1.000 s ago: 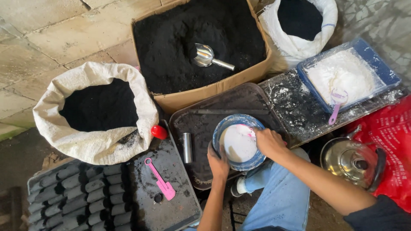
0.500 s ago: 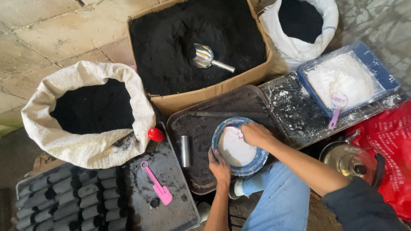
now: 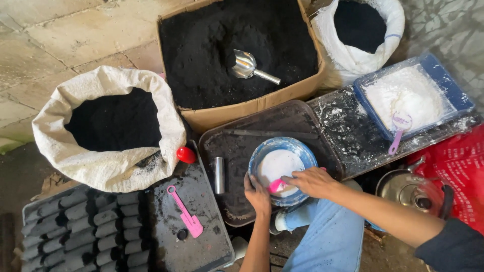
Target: Mixing a binder solution in a bowl and packing charcoal powder into a small cylindrical mold using a metal rod.
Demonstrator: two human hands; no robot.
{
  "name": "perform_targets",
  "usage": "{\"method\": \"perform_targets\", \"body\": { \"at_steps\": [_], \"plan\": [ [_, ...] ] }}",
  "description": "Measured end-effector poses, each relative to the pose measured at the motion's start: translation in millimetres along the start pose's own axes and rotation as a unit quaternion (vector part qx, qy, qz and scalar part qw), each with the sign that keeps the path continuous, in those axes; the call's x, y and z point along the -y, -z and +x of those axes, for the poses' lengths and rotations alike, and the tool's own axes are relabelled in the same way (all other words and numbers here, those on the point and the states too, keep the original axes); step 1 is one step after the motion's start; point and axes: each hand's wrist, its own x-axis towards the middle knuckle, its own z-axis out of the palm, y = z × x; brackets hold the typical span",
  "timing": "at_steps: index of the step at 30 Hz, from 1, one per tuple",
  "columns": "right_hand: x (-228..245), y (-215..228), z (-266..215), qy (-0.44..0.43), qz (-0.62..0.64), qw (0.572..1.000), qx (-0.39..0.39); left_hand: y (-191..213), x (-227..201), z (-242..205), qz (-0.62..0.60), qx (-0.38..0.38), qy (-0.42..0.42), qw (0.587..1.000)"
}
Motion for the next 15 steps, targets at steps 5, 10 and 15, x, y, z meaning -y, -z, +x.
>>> {"method": "perform_targets", "body": {
  "at_steps": [5, 10, 15],
  "plan": [
    [-18, -25, -32, 0.029, -0.059, 0.998, -0.024, -5, 10, -3, 0.022, -0.011, 0.005, 1.0],
    [-36, -23, -48, 0.007, -0.129, 0.991, -0.02, -5, 1, 0, 0.055, -0.011, -0.005, 0.998],
    [-21, 15, 0, -0.186, -0.15, 0.97, 0.039, -9, 23, 11, 0.085, -0.007, 0.013, 0.996]
  ]
}}
